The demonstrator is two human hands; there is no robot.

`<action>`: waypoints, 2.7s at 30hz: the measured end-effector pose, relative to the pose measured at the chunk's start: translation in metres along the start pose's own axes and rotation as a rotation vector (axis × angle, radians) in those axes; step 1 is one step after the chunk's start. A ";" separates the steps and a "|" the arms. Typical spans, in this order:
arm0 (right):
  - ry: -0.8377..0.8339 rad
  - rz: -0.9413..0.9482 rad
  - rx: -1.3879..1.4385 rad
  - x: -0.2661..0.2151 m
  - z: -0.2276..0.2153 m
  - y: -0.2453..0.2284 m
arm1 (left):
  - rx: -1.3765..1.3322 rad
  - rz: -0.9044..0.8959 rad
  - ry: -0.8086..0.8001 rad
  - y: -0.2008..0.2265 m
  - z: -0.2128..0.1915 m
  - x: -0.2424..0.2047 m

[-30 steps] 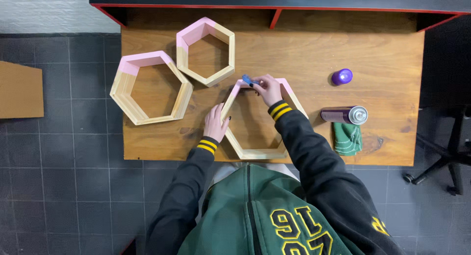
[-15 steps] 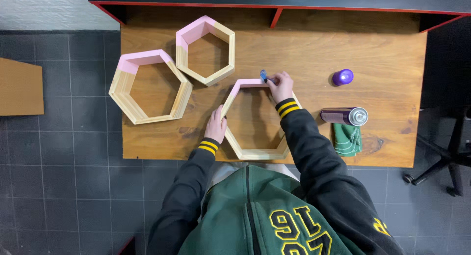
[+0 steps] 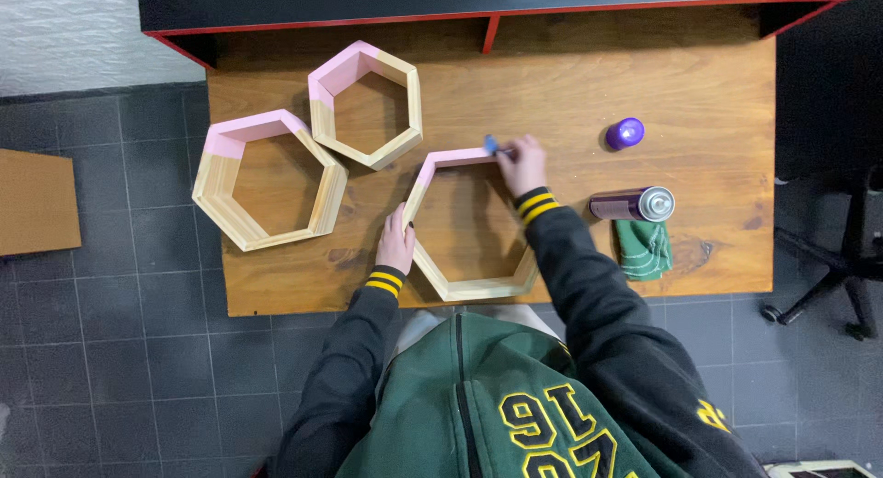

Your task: The person paints the inside and outer edges of hexagonal wooden boxes using a small blue sponge brush.

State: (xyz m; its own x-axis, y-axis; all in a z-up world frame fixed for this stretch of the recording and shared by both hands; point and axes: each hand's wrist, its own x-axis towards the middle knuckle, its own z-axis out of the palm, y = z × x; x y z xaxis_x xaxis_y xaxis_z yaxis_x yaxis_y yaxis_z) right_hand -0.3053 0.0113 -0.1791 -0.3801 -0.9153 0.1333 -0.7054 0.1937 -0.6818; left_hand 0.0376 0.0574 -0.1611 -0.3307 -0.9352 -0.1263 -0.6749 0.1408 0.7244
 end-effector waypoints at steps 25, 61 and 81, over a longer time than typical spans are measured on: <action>0.016 0.113 0.077 -0.038 -0.071 0.046 | -0.063 -0.029 -0.067 -0.010 0.009 0.033; -0.121 0.076 0.214 -0.194 -0.120 0.042 | -0.014 0.039 -0.023 -0.033 0.016 0.038; 0.023 0.074 0.081 -0.140 -0.144 0.073 | -0.019 -0.021 -0.022 -0.011 0.006 0.034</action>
State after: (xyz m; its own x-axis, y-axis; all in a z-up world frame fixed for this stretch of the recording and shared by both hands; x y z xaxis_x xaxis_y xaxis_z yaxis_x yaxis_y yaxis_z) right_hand -0.3901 0.2044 -0.1441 -0.4440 -0.8908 0.0964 -0.6245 0.2305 -0.7462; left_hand 0.0295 0.0262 -0.1775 -0.3309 -0.9307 -0.1560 -0.6692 0.1149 0.7342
